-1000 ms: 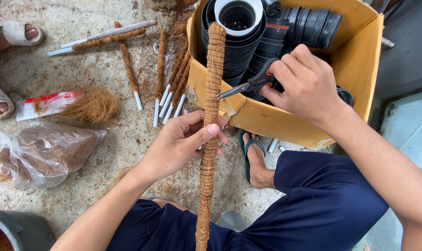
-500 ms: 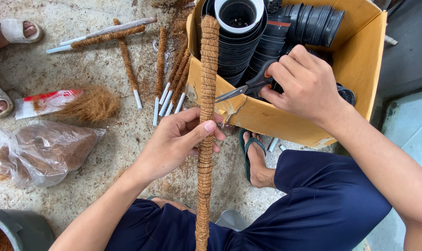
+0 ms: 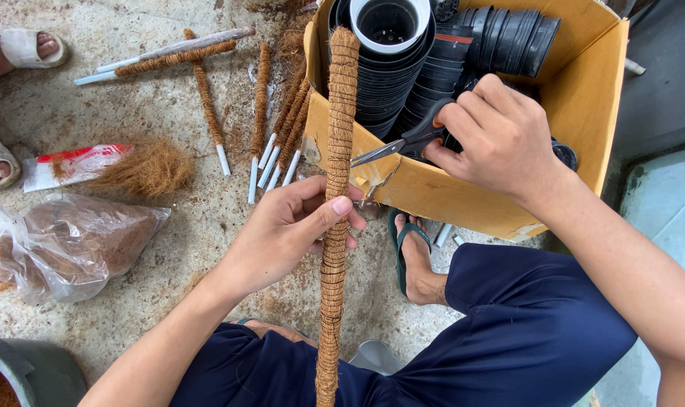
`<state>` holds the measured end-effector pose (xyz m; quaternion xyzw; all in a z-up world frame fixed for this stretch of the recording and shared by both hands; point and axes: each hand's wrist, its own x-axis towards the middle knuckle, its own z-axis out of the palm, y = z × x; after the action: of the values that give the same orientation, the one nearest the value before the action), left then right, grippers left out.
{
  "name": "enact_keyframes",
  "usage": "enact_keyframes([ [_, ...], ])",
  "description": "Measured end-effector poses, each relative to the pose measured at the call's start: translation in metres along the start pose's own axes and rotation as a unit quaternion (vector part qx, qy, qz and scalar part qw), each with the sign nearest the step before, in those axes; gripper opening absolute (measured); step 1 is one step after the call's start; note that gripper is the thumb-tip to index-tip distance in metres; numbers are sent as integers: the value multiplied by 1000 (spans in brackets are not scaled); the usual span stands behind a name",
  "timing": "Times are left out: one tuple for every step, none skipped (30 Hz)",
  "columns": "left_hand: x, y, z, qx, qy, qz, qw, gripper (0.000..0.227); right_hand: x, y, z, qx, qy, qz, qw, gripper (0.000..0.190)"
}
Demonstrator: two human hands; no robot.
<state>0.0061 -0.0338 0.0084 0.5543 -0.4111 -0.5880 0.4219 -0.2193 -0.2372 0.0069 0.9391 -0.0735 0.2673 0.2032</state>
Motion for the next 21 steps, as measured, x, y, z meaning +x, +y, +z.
enact_keyframes([
  [0, 0, 0, 7, 1, 0, 1000, 42, 0, 0, 0, -2, 3, 1, 1000, 28],
  [0, 0, 0, 0, 0, 6, 1000, 42, 0, -1, 0, -3, 1, 0, 1000, 27],
  [0, -1, 0, -7, -2, 11, 1000, 42, 0, -1, 0, -3, 0, 0, 1000, 27],
  [0, -1, 0, -13, -3, 18, 1000, 42, 0, -1, 0, -4, -1, -1, 1000, 27],
  [0, 0, 0, -4, 1, 15, 1000, 42, 1, -1, 0, -1, 2, 2, 1000, 27],
  [0, 0, 0, 5, 5, 13, 1000, 42, 1, -2, 0, 2, 6, 5, 1000, 27],
  [0, 0, -1, 14, 9, 10, 1000, 42, 1, -3, 1, 5, 10, 8, 1000, 28],
  [-1, -1, -1, 9, 9, 16, 1000, 42, 0, -4, 1, 6, 8, 10, 1000, 27],
  [-1, -2, -1, 3, 9, 21, 1000, 42, 0, -4, 1, 6, 7, 11, 1000, 27],
  [-1, -2, -1, -1, 9, 28, 1000, 42, 0, -4, 1, 6, 7, 12, 1000, 27],
  [-1, -2, -1, 0, 10, 30, 1000, 42, -1, -4, 1, 6, 7, 13, 1000, 27],
  [-2, -1, -2, 2, 10, 33, 999, 42, -1, -5, 1, 6, 7, 13, 1000, 27],
  [-2, 0, -2, 4, 11, 36, 999, 42, 0, -4, 1, 5, 8, 14, 1000, 27],
  [-2, 0, -2, 6, 10, 34, 999, 42, 0, -4, 1, 1, 9, 13, 1000, 27],
  [-1, 1, -2, 8, 10, 31, 999, 42, 0, -3, 1, -3, 9, 12, 1000, 27],
  [-2, 1, -2, 10, 10, 28, 1000, 42, 0, -3, 1, -6, 10, 11, 1000, 27],
  [-2, 1, -2, 8, 13, 25, 1000, 42, 0, -3, 2, -2, 9, 16, 1000, 27],
  [-2, 1, -2, 6, 15, 22, 1000, 42, -1, -3, 1, 0, 8, 20, 1000, 27],
  [-2, 1, -2, 5, 18, 20, 1000, 42, -1, -2, 1, 3, 7, 25, 1000, 27],
  [-2, 2, -2, 3, 13, 24, 1000, 42, -1, -1, 0, -2, 6, 23, 1000, 28],
  [-2, 2, -1, 0, 9, 28, 1000, 43, -1, -1, 0, -6, 4, 21, 1000, 28],
])
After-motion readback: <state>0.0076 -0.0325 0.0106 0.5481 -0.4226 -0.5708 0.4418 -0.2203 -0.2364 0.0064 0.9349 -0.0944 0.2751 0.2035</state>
